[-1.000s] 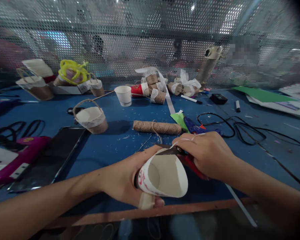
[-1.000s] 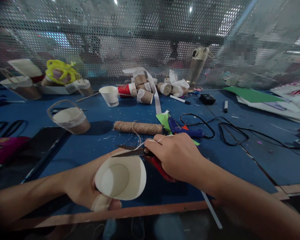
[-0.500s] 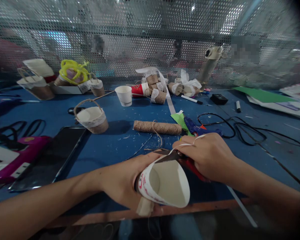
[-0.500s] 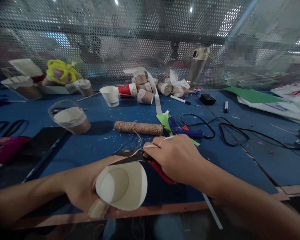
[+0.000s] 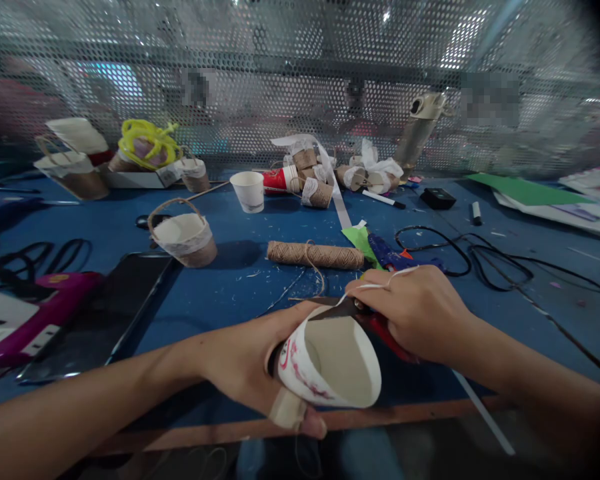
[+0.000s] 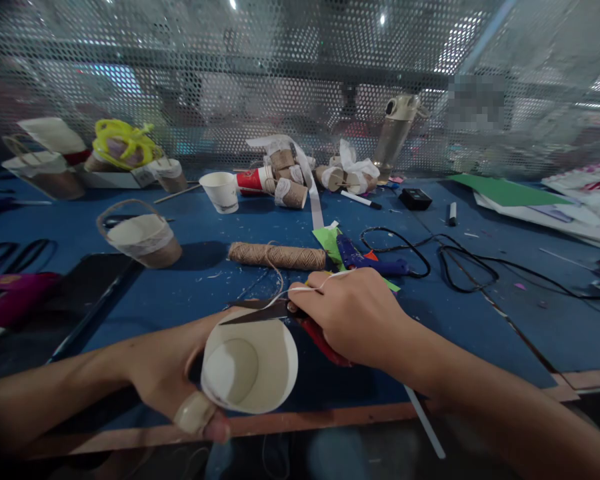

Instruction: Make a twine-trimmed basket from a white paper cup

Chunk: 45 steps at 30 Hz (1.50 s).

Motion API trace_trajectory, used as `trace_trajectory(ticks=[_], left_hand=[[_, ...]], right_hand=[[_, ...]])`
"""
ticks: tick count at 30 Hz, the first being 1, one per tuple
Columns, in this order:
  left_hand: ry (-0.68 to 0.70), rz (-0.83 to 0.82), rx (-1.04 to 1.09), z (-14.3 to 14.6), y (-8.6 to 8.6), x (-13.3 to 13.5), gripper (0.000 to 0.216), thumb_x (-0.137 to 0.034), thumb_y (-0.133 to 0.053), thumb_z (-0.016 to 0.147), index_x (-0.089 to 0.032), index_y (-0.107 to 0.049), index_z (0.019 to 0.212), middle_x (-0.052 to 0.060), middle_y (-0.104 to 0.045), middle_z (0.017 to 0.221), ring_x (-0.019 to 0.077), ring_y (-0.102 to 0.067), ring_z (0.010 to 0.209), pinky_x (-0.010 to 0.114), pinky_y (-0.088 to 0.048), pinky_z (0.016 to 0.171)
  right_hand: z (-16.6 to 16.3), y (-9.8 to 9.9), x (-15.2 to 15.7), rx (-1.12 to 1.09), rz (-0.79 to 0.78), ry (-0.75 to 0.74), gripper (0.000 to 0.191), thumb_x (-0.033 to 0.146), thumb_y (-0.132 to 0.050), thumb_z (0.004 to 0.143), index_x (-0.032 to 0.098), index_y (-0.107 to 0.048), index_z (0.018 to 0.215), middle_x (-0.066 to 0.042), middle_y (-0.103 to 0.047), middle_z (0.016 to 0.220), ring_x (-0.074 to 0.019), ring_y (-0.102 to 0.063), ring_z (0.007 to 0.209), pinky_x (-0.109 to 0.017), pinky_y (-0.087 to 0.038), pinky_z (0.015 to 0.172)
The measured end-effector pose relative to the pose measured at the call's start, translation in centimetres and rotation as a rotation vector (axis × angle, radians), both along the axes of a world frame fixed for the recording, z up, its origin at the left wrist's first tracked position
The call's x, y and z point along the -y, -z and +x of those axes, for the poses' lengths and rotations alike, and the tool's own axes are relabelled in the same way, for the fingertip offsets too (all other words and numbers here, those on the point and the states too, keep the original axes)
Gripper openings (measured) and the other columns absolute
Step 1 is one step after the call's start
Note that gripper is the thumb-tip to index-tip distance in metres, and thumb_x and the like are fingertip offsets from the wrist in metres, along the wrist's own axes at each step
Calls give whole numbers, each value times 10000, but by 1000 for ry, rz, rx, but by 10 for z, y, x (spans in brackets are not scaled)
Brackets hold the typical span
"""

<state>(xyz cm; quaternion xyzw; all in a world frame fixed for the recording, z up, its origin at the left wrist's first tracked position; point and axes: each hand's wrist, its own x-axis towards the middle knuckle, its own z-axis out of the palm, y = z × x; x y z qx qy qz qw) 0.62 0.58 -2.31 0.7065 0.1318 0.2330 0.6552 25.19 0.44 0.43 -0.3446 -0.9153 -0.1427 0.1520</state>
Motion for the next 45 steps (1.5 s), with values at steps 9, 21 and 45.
trace_trajectory(ticks=[9, 21, 45], left_hand=[[-215, -55, -91, 0, -8, 9, 689, -160, -846, 733, -233, -430, 1278, 47, -594, 1111, 198, -634, 982, 314, -559, 820], [-107, -42, -68, -2, -7, 8, 686, -87, -799, 667, -219, -455, 1245, 34, -597, 1035, 177, -606, 894, 282, -556, 759], [-72, 19, -25, -1, -3, 6, 772, -371, -925, 589, -217, -545, 1243, 60, -634, 1105, 231, -621, 964, 362, -550, 871]], right_hand=[[1, 2, -2, 27, -53, 179, 462, 10, -468, 764, 211, -743, 1076, -37, -804, 1005, -209, -720, 717, -311, -311, 556], [2, 0, -2, 15, -56, 79, 409, 7, -465, 768, 204, -751, 983, -31, -804, 949, -174, -696, 641, -303, -287, 527], [0, 4, -1, -56, 10, -38, 316, 73, -455, 918, 191, -743, 975, -33, -780, 820, -140, -639, 612, -288, -280, 524]])
